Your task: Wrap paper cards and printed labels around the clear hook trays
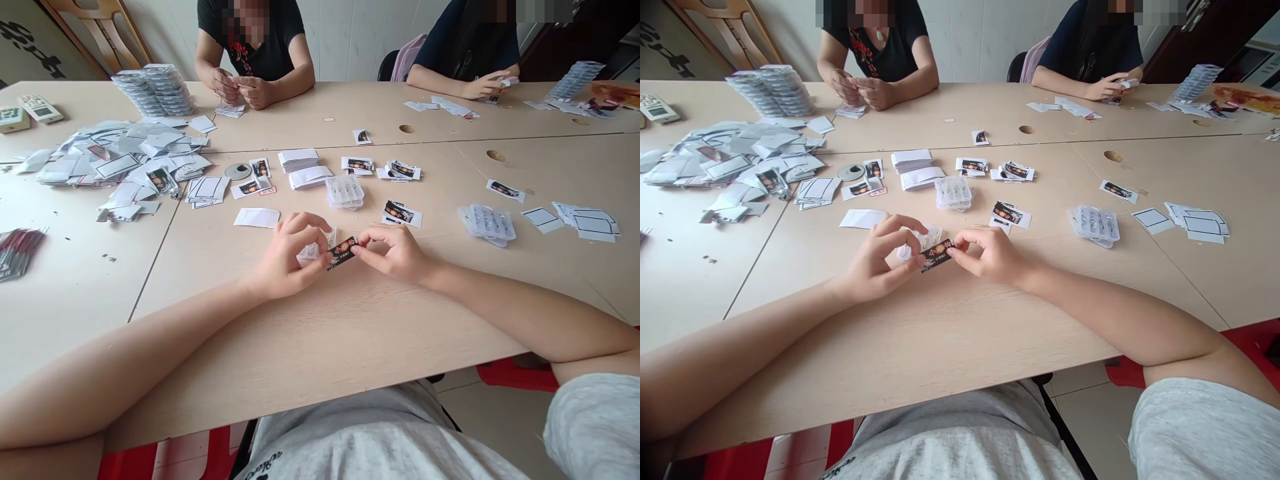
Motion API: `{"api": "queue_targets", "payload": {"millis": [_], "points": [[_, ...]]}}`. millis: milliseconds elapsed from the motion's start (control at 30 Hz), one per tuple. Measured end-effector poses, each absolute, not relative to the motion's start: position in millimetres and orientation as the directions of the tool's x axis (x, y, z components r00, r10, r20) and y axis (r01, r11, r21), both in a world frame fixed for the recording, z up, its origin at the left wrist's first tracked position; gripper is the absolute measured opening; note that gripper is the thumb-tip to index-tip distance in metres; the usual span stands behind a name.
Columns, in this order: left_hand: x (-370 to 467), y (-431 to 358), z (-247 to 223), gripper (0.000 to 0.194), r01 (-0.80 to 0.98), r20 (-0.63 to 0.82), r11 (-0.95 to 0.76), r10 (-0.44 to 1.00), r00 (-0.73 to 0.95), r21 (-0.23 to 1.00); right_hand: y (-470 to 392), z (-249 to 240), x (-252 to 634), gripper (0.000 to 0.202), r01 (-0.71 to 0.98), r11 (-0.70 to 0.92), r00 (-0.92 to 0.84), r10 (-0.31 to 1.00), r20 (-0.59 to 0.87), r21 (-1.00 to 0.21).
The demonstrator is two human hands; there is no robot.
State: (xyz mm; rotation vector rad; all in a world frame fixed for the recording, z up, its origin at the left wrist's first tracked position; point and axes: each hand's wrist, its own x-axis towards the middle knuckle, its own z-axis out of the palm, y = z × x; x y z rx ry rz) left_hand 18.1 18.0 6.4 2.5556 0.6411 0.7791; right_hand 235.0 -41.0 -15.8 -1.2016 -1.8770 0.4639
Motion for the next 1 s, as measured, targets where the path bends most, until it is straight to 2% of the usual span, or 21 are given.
{"api": "queue_targets", "payload": {"millis": [167, 233, 300, 400, 500, 600, 800, 1000], "points": [[16.4, 22.4, 6.1, 0.011, 0.550, 0.472, -0.806, 0.580, 0.664, 0.217, -37.2, -18.6, 235.5, 0.021, 0.506, 0.192, -0.031, 0.978, 0.205, -0.841], [15.4, 25.7, 5.5, 0.016, 0.591, 0.453, -0.790, 0.592, 0.666, 0.164, -34.9, -18.8, 236.3, 0.022, 0.450, 0.132, 0.022, 0.987, 0.158, -0.883], [13.9, 30.0, 4.1, 0.033, 0.629, 0.398, -0.765, 0.625, 0.672, 0.141, -33.2, -17.3, 237.2, 0.023, 0.370, 0.120, 0.041, 0.989, 0.145, -0.921], [11.9, 36.4, -0.6, 0.057, 0.677, 0.267, -0.724, 0.684, 0.679, 0.133, -31.7, -14.2, 237.4, 0.026, 0.225, 0.106, 0.028, 0.993, 0.115, -0.969], [12.0, 38.6, -6.1, 0.054, 0.670, 0.171, -0.727, 0.687, 0.707, 0.149, -31.0, -12.9, 236.4, 0.027, 0.068, 0.045, 0.038, 0.998, 0.048, -0.997], [14.6, 34.5, -8.8, 0.051, 0.638, 0.204, -0.745, 0.667, 0.716, 0.197, -31.1, -12.1, 234.6, 0.027, -0.038, -0.029, 0.032, 0.999, -0.031, -0.999], [20.9, 19.0, -8.4, 0.053, 0.597, 0.330, -0.779, 0.625, 0.708, 0.194, -32.5, -8.4, 228.2, 0.030, 0.025, -0.066, -0.076, 0.995, -0.068, -0.998], [24.4, 11.7, -8.6, 0.055, 0.577, 0.420, -0.790, 0.604, 0.677, 0.205, -32.5, -11.4, 220.9, 0.031, 0.114, 0.002, -0.058, 0.998, -0.005, -0.993]]}}
